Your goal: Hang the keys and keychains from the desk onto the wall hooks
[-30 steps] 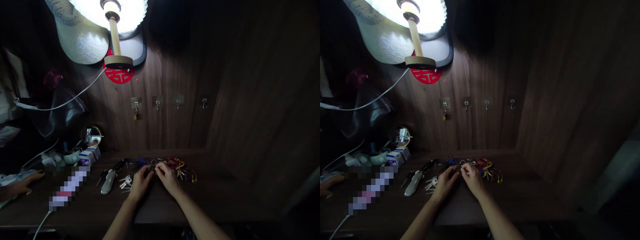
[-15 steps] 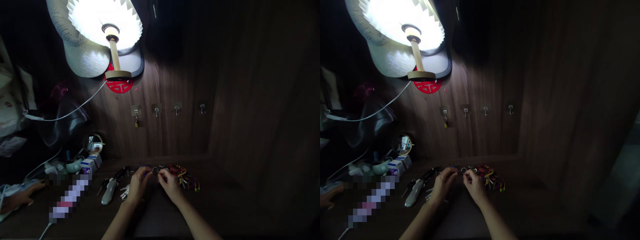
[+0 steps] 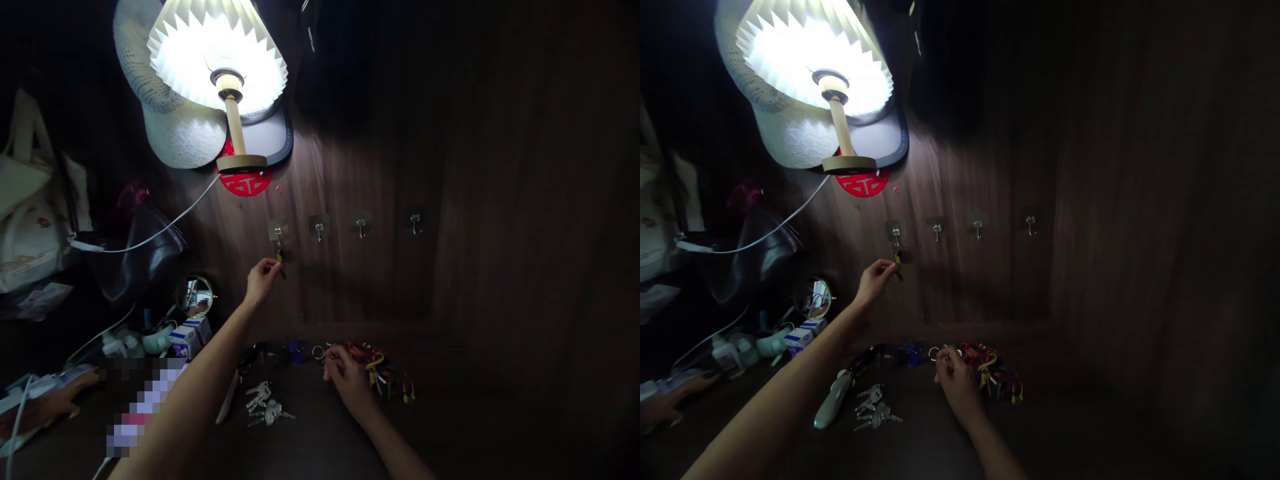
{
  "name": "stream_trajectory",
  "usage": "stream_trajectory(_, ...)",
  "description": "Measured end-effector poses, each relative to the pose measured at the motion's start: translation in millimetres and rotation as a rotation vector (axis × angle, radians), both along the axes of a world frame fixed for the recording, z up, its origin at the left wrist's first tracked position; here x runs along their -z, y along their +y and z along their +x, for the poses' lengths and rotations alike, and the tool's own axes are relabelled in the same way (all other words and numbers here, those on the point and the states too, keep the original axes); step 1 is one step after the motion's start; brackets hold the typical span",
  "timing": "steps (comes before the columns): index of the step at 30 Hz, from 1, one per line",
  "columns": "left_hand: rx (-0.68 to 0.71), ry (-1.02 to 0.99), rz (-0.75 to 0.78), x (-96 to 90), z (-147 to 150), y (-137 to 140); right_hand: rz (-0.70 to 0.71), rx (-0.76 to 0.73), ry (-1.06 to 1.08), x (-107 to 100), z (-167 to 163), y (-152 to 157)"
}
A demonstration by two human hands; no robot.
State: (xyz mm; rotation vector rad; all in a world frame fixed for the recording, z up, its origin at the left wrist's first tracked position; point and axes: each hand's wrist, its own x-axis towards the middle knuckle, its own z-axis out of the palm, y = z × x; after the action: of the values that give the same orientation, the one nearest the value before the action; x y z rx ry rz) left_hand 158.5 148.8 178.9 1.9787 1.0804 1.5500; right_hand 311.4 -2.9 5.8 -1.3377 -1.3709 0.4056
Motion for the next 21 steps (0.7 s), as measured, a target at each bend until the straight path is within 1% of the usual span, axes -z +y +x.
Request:
stream_trajectory(5,-0.129,-0.035,0.048,-28.0,2,23,-0.035,-0.025,0.000,2,0,2)
stream_trajectory(8,-0.157,-0.039,0.064,-40.3,7,30,-0.051,-0.042,-0.015,2,1,2)
stream_trajectory(10,-0.164,-0.038,0.067,-45.0,11,34,-0.057,-0.055,-0.024,1,1,2)
stream_trajectory(14,-0.187,-0.042,0.057,-44.8,18,39,-0.071,-0.055,-0.033,1,2,3)
stream_trajectory(21,-0.209,-0.021,0.026,-32.0,19,37,-0.071,-0.064,-0.011,1,2,4)
